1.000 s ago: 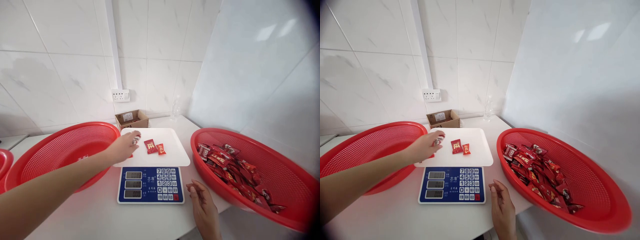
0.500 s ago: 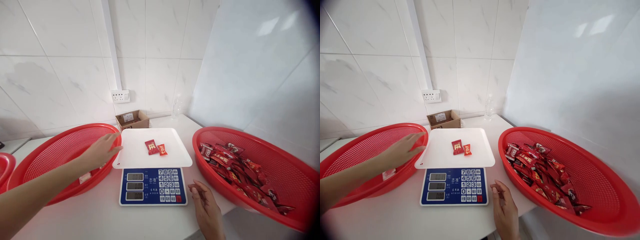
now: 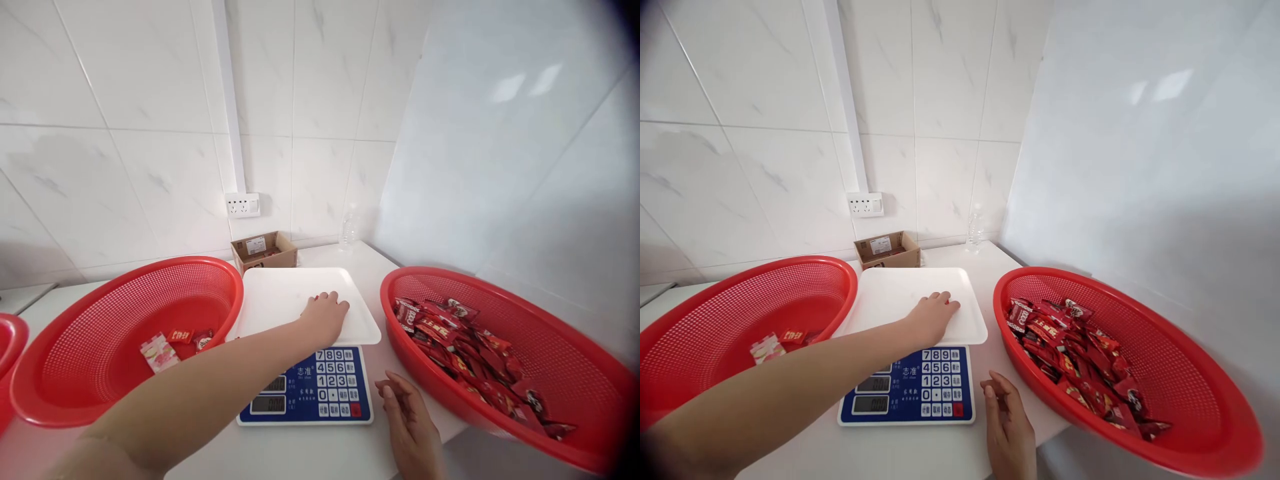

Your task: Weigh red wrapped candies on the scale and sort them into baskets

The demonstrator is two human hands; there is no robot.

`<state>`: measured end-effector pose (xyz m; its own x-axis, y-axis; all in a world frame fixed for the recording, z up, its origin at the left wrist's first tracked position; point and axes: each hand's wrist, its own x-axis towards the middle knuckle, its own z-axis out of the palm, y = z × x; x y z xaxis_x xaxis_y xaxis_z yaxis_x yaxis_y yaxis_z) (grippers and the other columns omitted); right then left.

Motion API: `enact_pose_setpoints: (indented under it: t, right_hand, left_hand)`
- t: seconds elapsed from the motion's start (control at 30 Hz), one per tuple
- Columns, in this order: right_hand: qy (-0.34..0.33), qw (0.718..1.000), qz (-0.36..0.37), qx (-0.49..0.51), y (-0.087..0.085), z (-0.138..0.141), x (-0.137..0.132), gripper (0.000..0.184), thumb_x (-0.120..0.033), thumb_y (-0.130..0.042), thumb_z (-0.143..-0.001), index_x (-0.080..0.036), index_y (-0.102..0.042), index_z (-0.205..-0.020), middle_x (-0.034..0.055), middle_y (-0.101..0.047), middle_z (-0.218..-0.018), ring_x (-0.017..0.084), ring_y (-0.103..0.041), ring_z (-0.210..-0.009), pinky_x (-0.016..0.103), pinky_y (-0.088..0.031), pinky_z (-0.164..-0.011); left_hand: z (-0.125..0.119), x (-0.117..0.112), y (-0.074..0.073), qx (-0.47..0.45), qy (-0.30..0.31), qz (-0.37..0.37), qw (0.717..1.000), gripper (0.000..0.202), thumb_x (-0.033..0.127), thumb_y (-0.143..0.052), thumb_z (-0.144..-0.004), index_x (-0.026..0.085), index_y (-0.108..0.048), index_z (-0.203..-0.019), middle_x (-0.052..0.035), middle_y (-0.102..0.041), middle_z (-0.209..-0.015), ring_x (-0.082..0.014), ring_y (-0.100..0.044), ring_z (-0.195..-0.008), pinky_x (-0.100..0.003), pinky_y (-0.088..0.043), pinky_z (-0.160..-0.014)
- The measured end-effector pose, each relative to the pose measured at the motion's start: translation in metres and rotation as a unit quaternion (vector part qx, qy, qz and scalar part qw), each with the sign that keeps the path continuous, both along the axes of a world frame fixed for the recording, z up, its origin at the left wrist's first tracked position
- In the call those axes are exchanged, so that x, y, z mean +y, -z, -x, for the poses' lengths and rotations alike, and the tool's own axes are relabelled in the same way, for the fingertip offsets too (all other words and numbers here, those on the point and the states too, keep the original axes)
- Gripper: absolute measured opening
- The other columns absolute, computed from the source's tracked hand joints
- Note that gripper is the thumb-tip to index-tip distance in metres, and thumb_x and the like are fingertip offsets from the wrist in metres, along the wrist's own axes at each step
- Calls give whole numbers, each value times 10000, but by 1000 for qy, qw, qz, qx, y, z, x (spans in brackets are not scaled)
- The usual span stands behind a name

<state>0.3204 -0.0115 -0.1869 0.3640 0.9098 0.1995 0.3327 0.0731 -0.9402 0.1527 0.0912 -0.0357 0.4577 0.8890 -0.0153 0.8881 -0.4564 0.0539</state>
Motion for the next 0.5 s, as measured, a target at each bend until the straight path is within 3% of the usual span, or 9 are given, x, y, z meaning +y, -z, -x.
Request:
enact_pose_setpoints:
  t: [0.2, 0.3, 0.37, 0.5]
  right_hand:
    - [-17, 1000, 12, 12, 7, -6, 5, 587, -666, -555, -725, -196, -602, -1073, 104, -710, -979, 247, -676, -909, 329, -555, -761]
    - [-19, 1000, 13, 10, 8, -6, 5, 575, -651, -549, -741, -196, -592, -1090, 104, -710, -982, 248, -672, -928, 328, -553, -776]
    - [-20, 1000, 15, 6, 9, -6, 4, 571, -647, -539, -749, -196, -587, -1098, 106, -710, -987, 248, -671, -933, 330, -552, -780]
    - [-23, 1000, 21, 3, 10, -7, 3, 573, -646, -540, -742, -202, -587, -1101, 100, -714, -993, 245, -672, -940, 316, -554, -771]
  left_hand:
    - [33, 8, -1, -18, 6, -32, 999, 303, 332, -555, -882, 173, -560, -1140, -90, -571, -1190, -205, -582, -1013, -413, -519, -837]
    - [55, 4, -16, -49, -35, -53, 997, 218, 260, -473, -917, 188, -582, -1091, -69, -581, -1137, -174, -609, -932, -349, -531, -780]
    - [75, -5, -30, -74, -71, -73, 992, 272, 208, -359, -933, 221, -597, -1064, -47, -573, -1110, -154, -629, -871, -301, -532, -736]
    - [131, -33, -52, -107, -148, -111, 977, 348, 303, -278, -938, 233, -582, -1093, -54, -555, -1165, -191, -612, -981, -330, -524, -817]
